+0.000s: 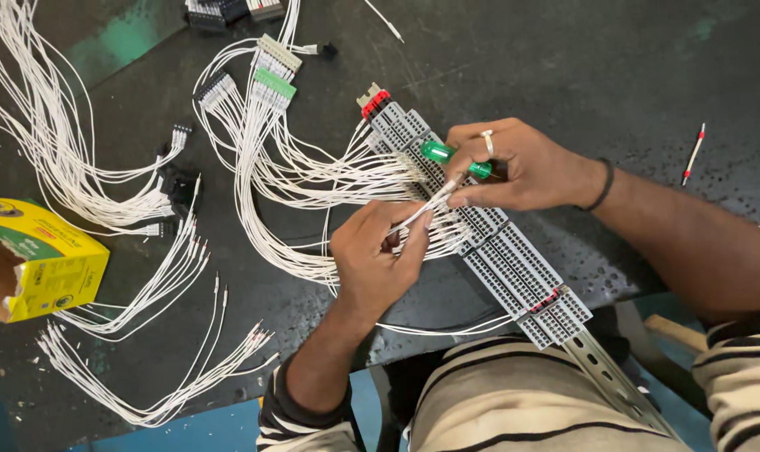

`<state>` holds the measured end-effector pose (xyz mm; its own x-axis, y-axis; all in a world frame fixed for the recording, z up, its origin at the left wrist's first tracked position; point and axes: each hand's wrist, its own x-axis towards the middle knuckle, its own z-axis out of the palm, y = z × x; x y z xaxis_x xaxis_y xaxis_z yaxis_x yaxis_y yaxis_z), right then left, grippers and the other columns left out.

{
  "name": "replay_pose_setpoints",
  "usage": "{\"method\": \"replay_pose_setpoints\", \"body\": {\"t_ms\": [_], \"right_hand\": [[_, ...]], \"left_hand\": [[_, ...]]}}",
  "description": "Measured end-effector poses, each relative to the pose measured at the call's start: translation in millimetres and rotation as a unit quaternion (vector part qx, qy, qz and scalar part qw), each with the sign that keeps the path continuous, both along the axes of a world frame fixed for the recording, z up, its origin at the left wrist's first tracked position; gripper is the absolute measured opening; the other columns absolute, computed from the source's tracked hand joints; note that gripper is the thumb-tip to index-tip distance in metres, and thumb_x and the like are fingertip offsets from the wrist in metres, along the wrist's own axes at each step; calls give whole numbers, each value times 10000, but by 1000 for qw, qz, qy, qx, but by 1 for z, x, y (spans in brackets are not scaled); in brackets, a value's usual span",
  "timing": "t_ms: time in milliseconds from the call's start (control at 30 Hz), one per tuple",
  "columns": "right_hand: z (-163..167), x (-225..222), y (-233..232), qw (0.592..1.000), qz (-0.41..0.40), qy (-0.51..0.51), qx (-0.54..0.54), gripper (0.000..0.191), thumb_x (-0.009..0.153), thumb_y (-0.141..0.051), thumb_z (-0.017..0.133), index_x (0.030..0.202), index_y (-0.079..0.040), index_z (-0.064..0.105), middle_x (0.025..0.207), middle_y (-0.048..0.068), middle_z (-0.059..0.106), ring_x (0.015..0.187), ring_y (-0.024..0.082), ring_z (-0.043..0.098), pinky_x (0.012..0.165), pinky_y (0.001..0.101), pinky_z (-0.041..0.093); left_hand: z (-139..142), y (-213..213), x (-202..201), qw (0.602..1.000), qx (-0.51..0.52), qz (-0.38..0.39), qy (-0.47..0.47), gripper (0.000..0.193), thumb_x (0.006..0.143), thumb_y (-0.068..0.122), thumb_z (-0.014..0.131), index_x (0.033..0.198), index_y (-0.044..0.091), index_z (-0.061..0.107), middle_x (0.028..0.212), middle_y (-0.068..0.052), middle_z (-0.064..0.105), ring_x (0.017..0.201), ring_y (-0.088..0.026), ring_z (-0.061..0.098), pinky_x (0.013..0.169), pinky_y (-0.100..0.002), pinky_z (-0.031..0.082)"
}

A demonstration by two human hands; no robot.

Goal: The person inserts stripped white wire ends into terminal blocks mounted on a DIN rail, using a green-handled screwdriver to tighten the terminals. They lift and reposition the wire bundle, separate individual wires, and continue seating and securing wires one at a time along the rail.

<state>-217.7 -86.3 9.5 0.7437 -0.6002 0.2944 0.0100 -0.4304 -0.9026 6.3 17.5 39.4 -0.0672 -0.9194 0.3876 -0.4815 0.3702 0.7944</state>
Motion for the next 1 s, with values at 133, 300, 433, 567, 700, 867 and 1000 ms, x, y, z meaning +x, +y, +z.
{"method": "replay_pose_setpoints", "body": {"t_ms": [133,300,433,567,700,867,1000], "right_hand": [[6,0,-3,998,51,27,-5,191,849,-143,824,982,-56,718,844,35,598,659,116,565,541,289,416],[16,-9,-1,999,0,-53,11,255,985,-78,663,1239,-73,692,1128,107,684,755,119,677,628,246,544],[12,-10,9,995,-41,-74,-59,469,1041,-9,622,1489,-87,507,1301,188,690,912,152,769,791,260,652],[5,-8,18,991,-43,-117,-37,668,1039,-19,654,1583,-103,277,1326,177,676,990,178,760,856,280,663],[9,-1,21,989,-80,-63,-111,664,978,-26,746,1539,-97,398,1266,164,730,929,200,778,805,272,643],[30,10,21,971,-77,-49,-223,515,925,-50,746,1394,-62,533,1165,188,715,1003,320,760,845,352,630],[33,12,47,943,-75,-7,-324,310,886,-111,784,1170,-105,659,943,139,718,732,257,708,633,342,574]], "left_hand": [[-3,0,0,1000,-5,-26,-6,124,890,43,806,979,45,720,869,-76,727,638,-136,684,537,-256,525],[-5,8,-4,989,-21,-38,-141,150,844,123,825,956,88,731,852,-69,734,643,-220,691,566,-337,535],[-7,11,-5,983,9,-32,-180,130,848,143,819,917,104,717,791,-47,709,651,-227,707,576,-359,542],[-7,11,-4,982,25,-26,-186,125,839,137,804,890,92,700,756,-53,684,635,-236,703,567,-371,539],[-6,6,-6,987,2,-29,-159,119,875,156,793,953,105,719,816,-47,698,668,-231,709,589,-364,546],[-5,1,-7,985,-10,-43,-164,139,873,156,799,989,107,741,795,-48,675,674,-253,695,588,-382,537],[-5,1,-4,986,-6,-67,-150,203,829,155,787,1016,115,719,859,-41,685,736,-262,708,625,-384,551]]}}
